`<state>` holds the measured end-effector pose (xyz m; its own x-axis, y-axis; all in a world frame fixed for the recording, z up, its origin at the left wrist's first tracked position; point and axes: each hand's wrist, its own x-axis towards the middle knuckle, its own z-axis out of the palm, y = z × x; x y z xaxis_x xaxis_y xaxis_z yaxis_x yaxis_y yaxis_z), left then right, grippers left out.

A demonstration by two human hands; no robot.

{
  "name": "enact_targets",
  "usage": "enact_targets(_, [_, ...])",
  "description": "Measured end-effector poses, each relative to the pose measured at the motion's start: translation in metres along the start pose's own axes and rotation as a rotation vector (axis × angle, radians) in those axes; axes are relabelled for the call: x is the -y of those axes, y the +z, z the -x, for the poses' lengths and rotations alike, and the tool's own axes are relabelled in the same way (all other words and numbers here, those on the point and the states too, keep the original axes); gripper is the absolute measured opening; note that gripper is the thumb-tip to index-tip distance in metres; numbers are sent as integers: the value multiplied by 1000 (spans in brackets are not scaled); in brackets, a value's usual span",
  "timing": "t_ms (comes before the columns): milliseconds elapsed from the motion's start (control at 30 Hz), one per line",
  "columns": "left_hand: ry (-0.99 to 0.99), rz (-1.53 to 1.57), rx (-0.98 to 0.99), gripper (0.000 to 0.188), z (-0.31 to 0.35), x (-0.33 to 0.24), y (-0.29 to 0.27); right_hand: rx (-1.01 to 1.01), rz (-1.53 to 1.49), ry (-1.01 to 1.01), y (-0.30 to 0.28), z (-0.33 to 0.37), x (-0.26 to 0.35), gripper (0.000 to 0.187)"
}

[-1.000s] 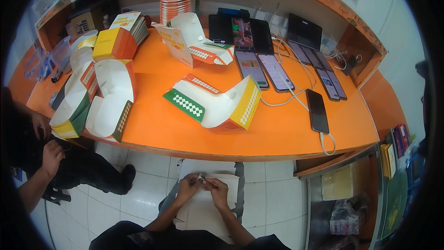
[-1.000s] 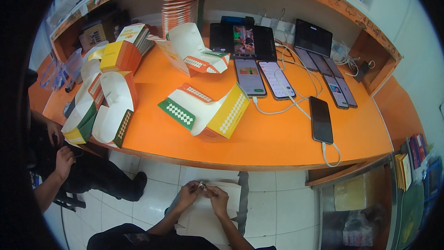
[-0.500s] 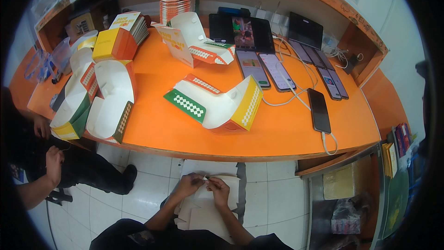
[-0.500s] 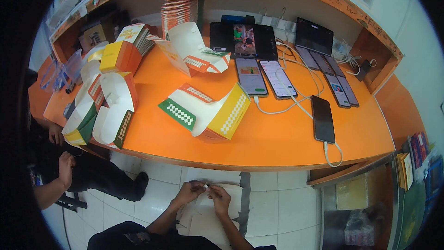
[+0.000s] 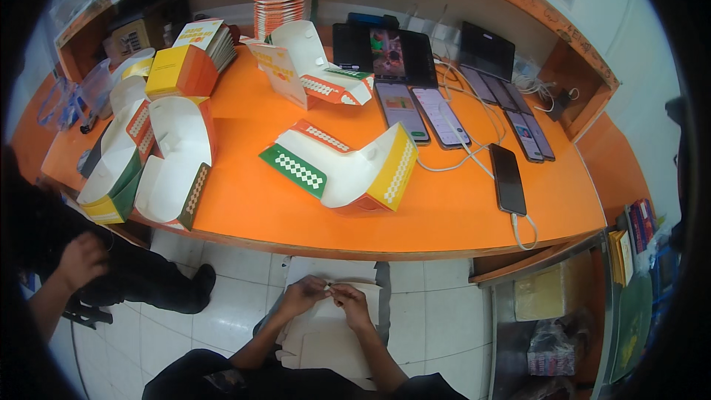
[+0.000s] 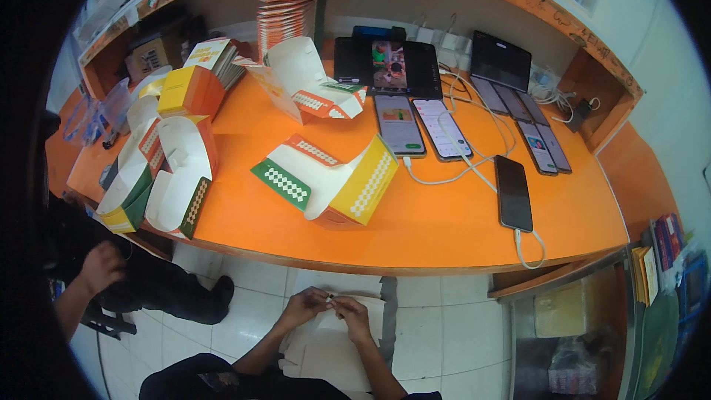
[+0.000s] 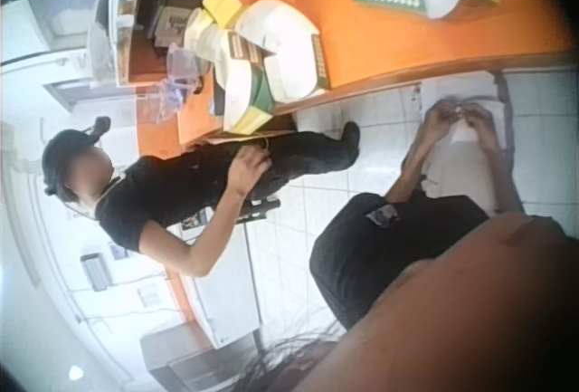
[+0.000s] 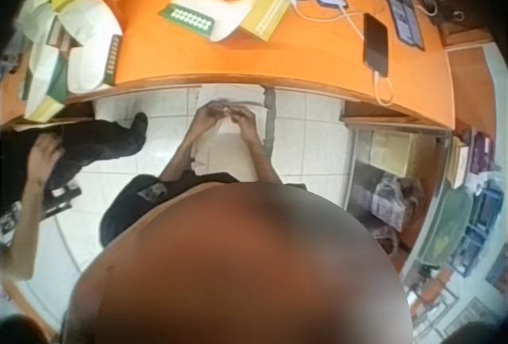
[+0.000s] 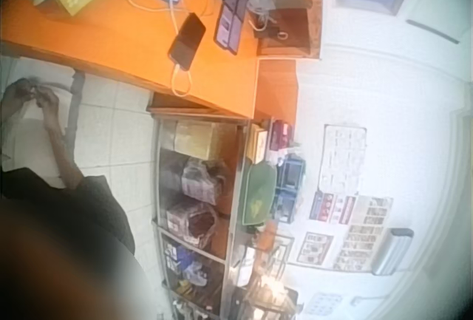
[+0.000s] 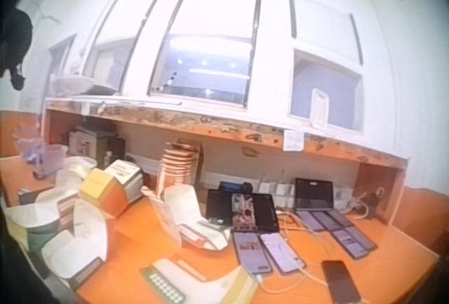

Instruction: The person sits on the floor and assembles flat-packed food containers by folding the sides and applying adhesive tabs to secure the shape. They handle multiple containers one at a time, placing finished units on the orange table.

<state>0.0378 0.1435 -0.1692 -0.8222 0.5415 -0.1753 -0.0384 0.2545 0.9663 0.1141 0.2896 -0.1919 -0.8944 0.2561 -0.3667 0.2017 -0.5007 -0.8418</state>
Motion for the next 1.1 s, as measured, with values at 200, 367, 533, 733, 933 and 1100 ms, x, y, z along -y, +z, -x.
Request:
enact_targets(200, [-18, -212, 49, 35, 3, -6, 5, 18, 86, -13, 7, 1, 1, 15])
enact_targets(367, [-9, -312, 9, 28, 0, -9, 3, -66, 192, -28, 16, 5, 3, 15])
enact_targets(533, [37, -321, -143, 22, -4, 4, 11, -288, 184, -225, 16, 12, 6, 14])
enact_targets(733, [90, -337, -206, 18, -3, 14, 14, -771, 905, -802, -5, 6, 31, 18])
enact_targets(933, [78, -344, -247, 17, -3, 14, 16, -715, 907, -484, -34, 1, 36, 38])
enact_targets(1100, [27, -395, -188, 24, -5, 12, 3, -506, 503, -550, -35, 10, 35, 37])
